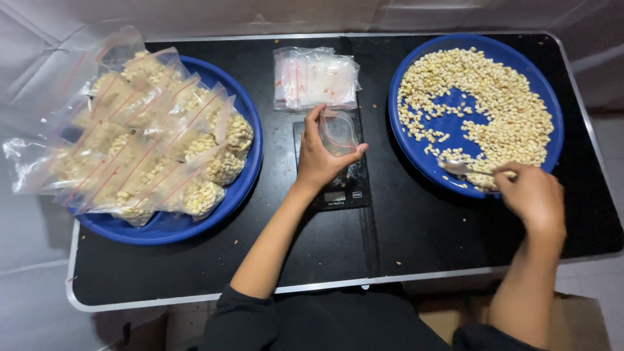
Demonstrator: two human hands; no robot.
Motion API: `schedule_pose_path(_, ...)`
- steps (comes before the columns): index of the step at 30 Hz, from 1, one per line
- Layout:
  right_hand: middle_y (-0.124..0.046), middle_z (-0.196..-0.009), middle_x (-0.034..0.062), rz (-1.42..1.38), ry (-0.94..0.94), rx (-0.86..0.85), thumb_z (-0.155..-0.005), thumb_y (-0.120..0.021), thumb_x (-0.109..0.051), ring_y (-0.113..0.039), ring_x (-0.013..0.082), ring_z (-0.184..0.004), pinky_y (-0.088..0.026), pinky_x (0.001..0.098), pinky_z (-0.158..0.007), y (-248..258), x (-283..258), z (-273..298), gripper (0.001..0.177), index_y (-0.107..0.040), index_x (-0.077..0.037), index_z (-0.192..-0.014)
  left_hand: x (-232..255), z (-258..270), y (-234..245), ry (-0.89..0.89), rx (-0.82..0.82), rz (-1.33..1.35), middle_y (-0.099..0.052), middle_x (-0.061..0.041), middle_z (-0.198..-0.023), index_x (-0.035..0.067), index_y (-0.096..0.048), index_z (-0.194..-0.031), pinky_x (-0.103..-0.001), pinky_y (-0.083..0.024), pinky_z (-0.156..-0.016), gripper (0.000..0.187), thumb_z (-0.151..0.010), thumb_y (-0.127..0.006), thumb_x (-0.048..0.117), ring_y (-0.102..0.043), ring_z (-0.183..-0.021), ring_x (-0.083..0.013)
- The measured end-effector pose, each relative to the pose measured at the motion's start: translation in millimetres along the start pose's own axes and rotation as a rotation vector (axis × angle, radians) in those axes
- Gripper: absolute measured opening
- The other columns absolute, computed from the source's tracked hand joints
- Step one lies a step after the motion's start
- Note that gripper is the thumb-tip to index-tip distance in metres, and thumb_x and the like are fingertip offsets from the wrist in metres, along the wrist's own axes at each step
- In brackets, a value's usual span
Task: The person is portioning white kernels by scooping them into a small cup on a digital scale, then pouring the measured amount into plastic bags and sealing them.
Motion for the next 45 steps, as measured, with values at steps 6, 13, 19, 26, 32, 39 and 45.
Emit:
schedule_pose_path(6, -0.077, -0.119, 0.007, -0.467, 0.222, -0.095, -0.1, -0.063, -0.028, -0.07, 0.0233, -0.11, -0.047, 0.0357, -0.096, -6, -75, -12, 0.028, -0.078, -0.01, -0.116, 5, 0, 3, -0.07, 0.026, 0.002, -0.06, -0.009, -0.13, 0.008, -0.035, -0.146, -0.043, -0.044, -0.112, 0.1, -0.07, -0.093, 0.04, -0.061, -0.122, -0.0273)
schedule_pose_path(13, -0.075, -0.093, 0.0193, -0.396, 0.227, 0.127, -0.106, -0.059, -0.037, -0.069, 0.0445, -0.103, -0.052, 0.0571, -0.09, -43, -105, -70, 0.026, -0.077, -0.025, -0.122, -7, 2, -2, -0.051, 0.101, 0.118, -0.059, -0.022, -0.133, 0.007, -0.043, -0.143, -0.053, -0.045, -0.108, 0.106, -0.06, -0.098, 0.044, -0.059, -0.123, -0.0461)
schedule_pose_path(19, -0.075, -0.095, 0.0246, -0.422, 0.197, 0.249, -0.105, -0.059, -0.031, -0.067, 0.0507, -0.104, -0.051, 0.0595, -0.091, -44, -117, -109, 0.027, -0.078, -0.017, -0.118, -2, 1, 1, -0.053, 0.092, 0.11, -0.063, -0.018, -0.126, 0.006, -0.042, -0.143, -0.053, -0.046, -0.107, 0.105, -0.061, -0.096, 0.045, -0.061, -0.12, -0.0431)
schedule_pose_path(26, -0.073, -0.091, 0.0205, -0.598, 0.166, 0.275, -0.1, -0.062, -0.024, -0.069, 0.0436, -0.097, -0.054, 0.054, -0.083, -52, -119, -124, 0.025, -0.078, -0.018, -0.119, -1, 7, 2, -0.056, 0.095, 0.091, -0.061, -0.017, -0.132, 0.004, -0.039, -0.145, -0.053, -0.044, -0.109, 0.109, -0.061, -0.095, 0.045, -0.059, -0.124, -0.042)
schedule_pose_path(32, -0.059, -0.082, 0.0053, -1.448, -0.004, 0.129, -0.1, -0.057, -0.013, -0.061, 0.0081, -0.068, -0.059, 0.0249, -0.065, -58, -133, -111, 0.031, -0.062, -0.001, -0.128, 1, 10, 0, -0.044, 0.063, 0.094, -0.055, -0.017, -0.142, 0.001, -0.036, -0.148, -0.053, -0.039, -0.114, 0.11, -0.065, -0.093, 0.044, -0.053, -0.131, -0.0427)
schedule_pose_path(39, -0.056, -0.086, 0.0056, -2.067, -0.236, 0.173, -0.101, -0.06, -0.034, -0.071, 0.0204, -0.08, -0.061, 0.0301, -0.07, -71, -138, -118, 0.032, -0.063, -0.006, -0.115, -4, 15, -4, -0.084, 0.05, 0.075, -0.054, -0.016, -0.142, 0.0, -0.037, -0.148, -0.053, -0.039, -0.113, 0.108, -0.067, -0.093, 0.045, -0.054, -0.13, -0.0414)
schedule_pose_path(45, -0.05, -0.09, 0.006, -2.114, -0.293, 0.271, -0.102, -0.054, -0.038, -0.074, 0.0255, -0.086, -0.063, 0.0338, -0.069, -103, -135, -159, 0.041, -0.058, -0.003, -0.123, -12, 18, -7, -0.099, 0.084, 0.073, -0.057, -0.014, -0.14, 0.004, -0.041, -0.146, -0.05, -0.041, -0.112, 0.101, -0.069, -0.092, 0.045, -0.057, -0.128, -0.0384)
Point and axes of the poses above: each hand's wrist, its own z-axis away from the middle knuckle, its own y-axis out of the back of the hand, x = y × z, the point moved 6 cm from there along -z, towards the middle knuckle
